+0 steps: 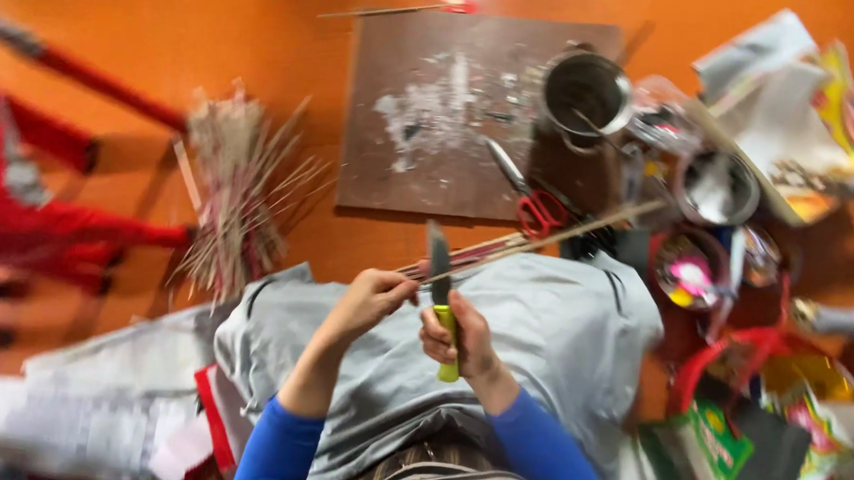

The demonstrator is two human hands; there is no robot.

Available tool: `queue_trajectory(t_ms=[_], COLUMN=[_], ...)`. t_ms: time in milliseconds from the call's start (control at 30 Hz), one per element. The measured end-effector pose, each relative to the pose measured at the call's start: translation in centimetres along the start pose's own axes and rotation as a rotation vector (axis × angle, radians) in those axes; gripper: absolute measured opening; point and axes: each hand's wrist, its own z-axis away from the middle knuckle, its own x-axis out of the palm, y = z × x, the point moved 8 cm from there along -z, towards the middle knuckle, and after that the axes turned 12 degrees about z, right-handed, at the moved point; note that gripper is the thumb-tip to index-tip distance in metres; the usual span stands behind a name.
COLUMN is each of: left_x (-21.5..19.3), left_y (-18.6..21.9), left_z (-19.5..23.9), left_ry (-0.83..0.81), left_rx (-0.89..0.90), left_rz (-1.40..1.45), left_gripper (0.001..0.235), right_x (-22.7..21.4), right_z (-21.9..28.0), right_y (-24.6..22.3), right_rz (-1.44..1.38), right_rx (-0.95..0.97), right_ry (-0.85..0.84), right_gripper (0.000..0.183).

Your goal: Shaving thin wooden sticks with a small knife to prepare them for a manual craft.

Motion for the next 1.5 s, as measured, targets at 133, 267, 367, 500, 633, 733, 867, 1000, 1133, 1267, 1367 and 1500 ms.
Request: queue_trajectory(t_ms=[133, 267, 367, 500, 633, 733, 867, 1000, 1133, 1267, 1367, 1500], left_x=[0.6, 0.6, 1.2, 4.6, 4.5, 4.9, 4.5, 4.3, 2.8, -4.1, -12.1, -22.3], left_y=[-0.5, 3.6, 8.9, 7.6, 6.4, 6.0, 7.3, 7.4, 14.6, 9.0, 4.1, -6.3], left_z=[-0.7, 0.6, 3.8, 3.8, 2.6, 1.4, 2.0, 2.6, 3.9, -0.5, -1.1, -2.1], left_ry=[0.094, 0.158, 0.405, 0.369, 0.416, 0.402, 0.463, 0.517, 0.474, 0.778, 0.989, 1.266], left_rx=[0.239, 0.34, 0.624, 0.796, 0.823, 0.812, 0.883, 0.933, 1.072, 0.84, 0.495, 0.136], left_rz=[-0.005, -0.156, -0.482, -0.546, -0.499, -0.492, -0.456, -0.401, -0.307, -0.419, -0.486, -0.666], left_gripper=[0.031, 0.021, 0.024, 0.026, 0.029, 0.033, 0.028, 0.021, 0.016, 0.022, 0.03, 0.024], right_x=[-4.1, -4.6, -6.3, -9.0, -8.4, -9.3, -9.5, -12.2, -10.0, -13.3, -13.2, -12.5], right_z=[0.5, -0.2, -0.8, -0.8, -1.1, -1.4, -1.9, -2.5, -2.7, -1.4, -1.5, -1.6], right_y=[3.4, 1.8, 1.9, 3.2, 3.1, 3.5, 3.7, 6.1, 7.5, 5.3, 4.3, 3.8], right_rz=[-0.015, 0.071, 0.237, 0.498, 0.549, 0.576, 0.565, 0.583, 0.571, 0.537, 0.438, 0.396], right_rx=[0.051, 0.015, 0.0, 0.018, 0.033, 0.032, 0.046, 0.179, 0.313, 0.241, 0.191, 0.16], right_ry=[-0.123, -0.013, 0.138, 0.313, 0.359, 0.372, 0.388, 0.467, 0.51, 0.434, 0.369, 0.373], right_gripper=[0.036, 0.037, 0.034, 0.033, 0.034, 0.036, 0.036, 0.036, 0.031, 0.031, 0.037, 0.043])
